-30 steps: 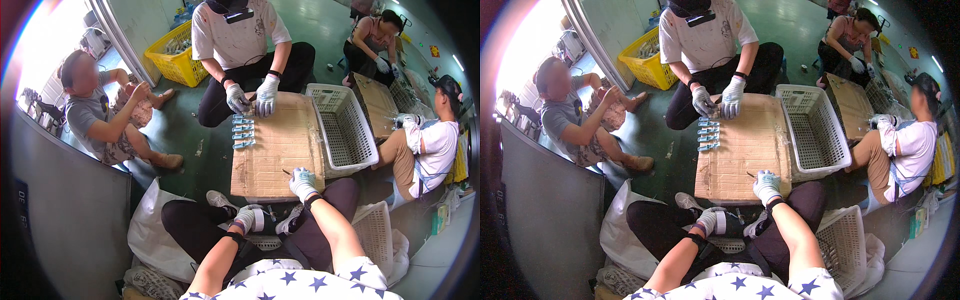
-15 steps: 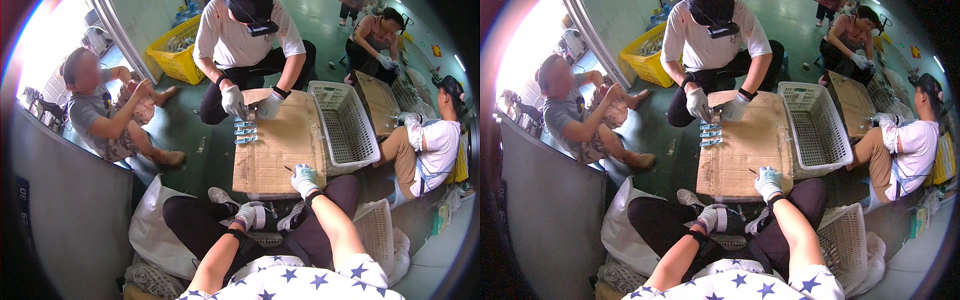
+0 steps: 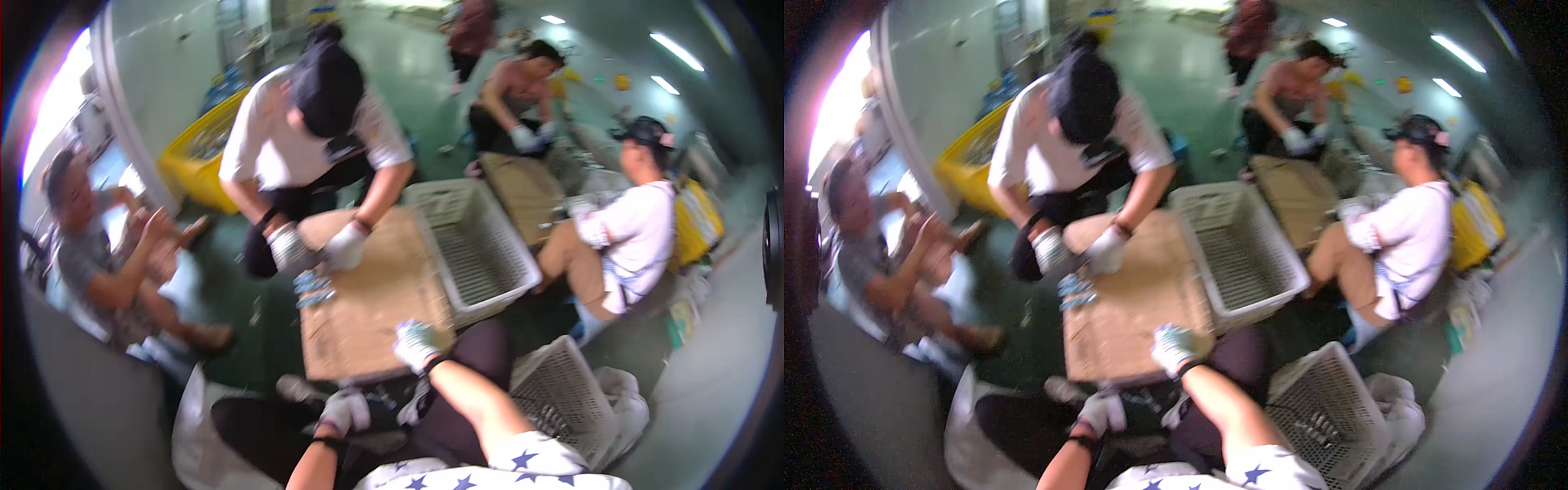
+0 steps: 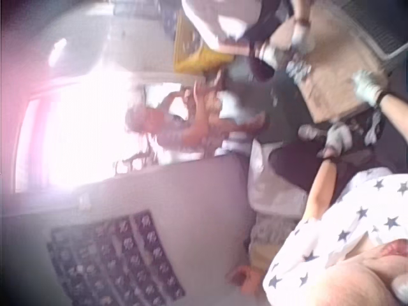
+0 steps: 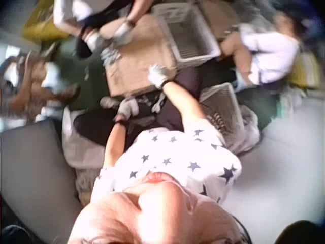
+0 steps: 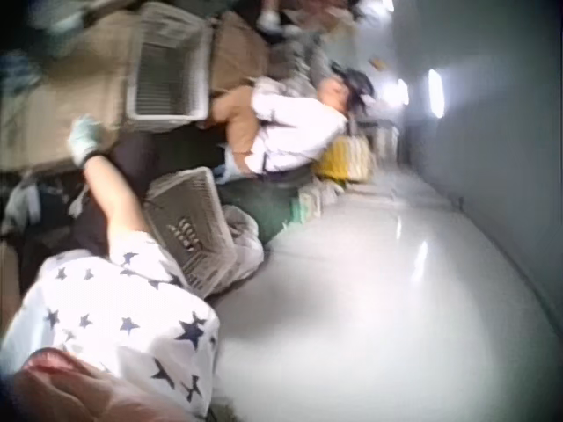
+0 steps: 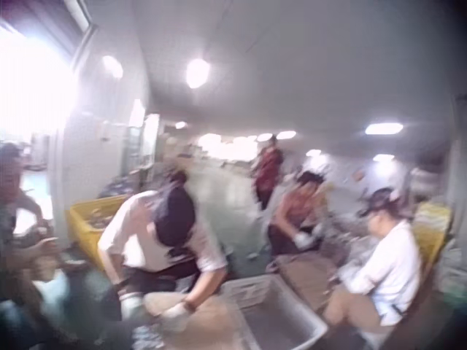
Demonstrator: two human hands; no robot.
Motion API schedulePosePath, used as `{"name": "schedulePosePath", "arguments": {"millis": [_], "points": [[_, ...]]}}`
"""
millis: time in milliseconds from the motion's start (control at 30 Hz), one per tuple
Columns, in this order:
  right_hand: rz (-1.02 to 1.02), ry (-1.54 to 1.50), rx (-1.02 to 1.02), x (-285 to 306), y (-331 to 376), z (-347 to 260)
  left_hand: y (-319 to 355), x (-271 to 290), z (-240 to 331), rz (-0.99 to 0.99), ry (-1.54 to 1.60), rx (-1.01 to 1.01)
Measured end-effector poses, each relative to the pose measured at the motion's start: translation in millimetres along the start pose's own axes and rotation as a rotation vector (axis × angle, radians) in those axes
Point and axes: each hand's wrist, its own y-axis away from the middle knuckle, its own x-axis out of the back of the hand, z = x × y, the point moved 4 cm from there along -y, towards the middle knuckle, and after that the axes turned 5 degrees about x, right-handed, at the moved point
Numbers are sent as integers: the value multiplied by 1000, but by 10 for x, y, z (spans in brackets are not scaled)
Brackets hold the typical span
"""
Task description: Assembling and packaging metal clips/fasteners into rows and then into a container.
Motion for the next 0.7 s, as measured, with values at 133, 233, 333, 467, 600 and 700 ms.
{"name": "schedulePosePath", "arguments": {"millis": [133,233,333,467,600,700], "points": [[-22,-33,49,111,6,-440,-646,-8,-1409,-244,1135,93],[20,-26,-12,-25,67,-72,-506,-235,-857,-238,1184,287],[-4,-66,-21,-42,49,35,-412,-155,-618,-54,976,157],[-10,-56,16,83,71,-95,-446,-105,-794,-131,1099,210],[-12,-43,15,65,60,-96,-472,-125,-804,-124,1027,193],[-27,-43,14,65,50,-110,-545,-150,-848,-316,1224,179]]}}
